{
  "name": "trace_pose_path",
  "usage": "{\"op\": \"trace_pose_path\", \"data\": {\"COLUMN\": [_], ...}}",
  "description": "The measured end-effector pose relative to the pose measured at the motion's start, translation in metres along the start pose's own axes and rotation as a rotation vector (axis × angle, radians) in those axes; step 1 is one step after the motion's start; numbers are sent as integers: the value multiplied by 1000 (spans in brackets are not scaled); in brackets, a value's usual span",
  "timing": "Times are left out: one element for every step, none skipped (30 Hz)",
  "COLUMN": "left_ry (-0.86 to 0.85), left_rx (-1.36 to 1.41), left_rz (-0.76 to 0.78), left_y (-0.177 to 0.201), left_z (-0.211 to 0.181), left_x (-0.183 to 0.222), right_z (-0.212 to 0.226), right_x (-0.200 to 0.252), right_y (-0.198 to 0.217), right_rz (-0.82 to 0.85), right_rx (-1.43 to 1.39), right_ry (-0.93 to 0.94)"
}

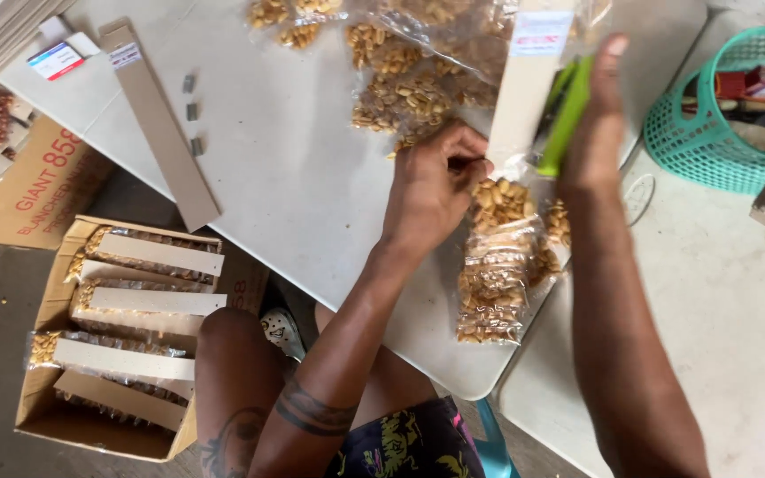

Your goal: Stapling small plastic bags of peanuts onto cardboard display strips for retail sale.

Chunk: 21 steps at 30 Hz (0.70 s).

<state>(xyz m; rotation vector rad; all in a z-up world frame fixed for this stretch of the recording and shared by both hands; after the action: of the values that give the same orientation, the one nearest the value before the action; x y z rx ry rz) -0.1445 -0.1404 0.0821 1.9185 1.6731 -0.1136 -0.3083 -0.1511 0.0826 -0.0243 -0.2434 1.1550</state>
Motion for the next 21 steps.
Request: {"op": "trace_pose_path", "data": {"left_ry": [-3,-6,-12,-170,-325,-329,-138,64,69,29,-28,-40,-8,24,19,3,-9,-10,-13,-16,-21], "left_rx": [51,102,100,-138,-375,-377,-655,-923,-929,-977,-1029,-1038,-972,-906,-914,-894,-873,-880,-871,-862,-876], "left_rz": [92,185,177,-13,-194,-194,29,255,257,267,268,262,261,260,268,222,169,171,162,153,142], "left_y": [-5,-9,-7,11,24,24,10,4,5,2,-2,3,10,16,22,32,43,50,58,66,71], "left_z": [4,7,30,38,43,63,107,157,150,140,127,106,88,71,73,71,69,78,85,92,92], "left_x": [-3,-4,-20,-37,-47,-54,-64,-67,-55,-44,-42,-26,-4,19,29,39,50,54,56,58,58], "right_z": [0,-1,-29,-45,-62,-66,-69,-72,-73,-77,-75,-63,-50,-38,-40,-42,-43,-43,-40,-35,-36], "right_x": [3,8,-9,-24,-33,-33,-35,-36,-33,-31,-34,-28,-16,-4,-6,-7,-9,-6,-4,-2,-2], "right_y": [-4,-7,6,2,1,5,8,11,11,12,14,6,-2,-9,-5,-3,-2,-2,-3,-6,-5], "right_rz": [85,170,176,355,526,525,487,448,452,437,418,418,419,418,412,425,445,445,459,472,481], "right_rx": [52,105,105,87,66,63,26,-11,-16,-4,5,-5,-20,-35,-45,-65,-82,-89,-58,-27,-37], "right_ry": [-77,-153,-145,-13,116,119,145,171,166,141,134,147,210,274,273,272,273,273,288,304,314]}}
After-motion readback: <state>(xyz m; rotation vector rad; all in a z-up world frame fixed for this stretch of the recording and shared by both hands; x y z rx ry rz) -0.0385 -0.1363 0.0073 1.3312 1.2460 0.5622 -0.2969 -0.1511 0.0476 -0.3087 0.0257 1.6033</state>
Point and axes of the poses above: each hand's wrist, its own x-axis away from the middle knuckle, its own y-axis out of the back of the hand, z = x × y, the point moved 10 cm from there along -x, towards the middle knuckle, and after that the axes turned 9 degrees about -x, right-handed, at the moved point
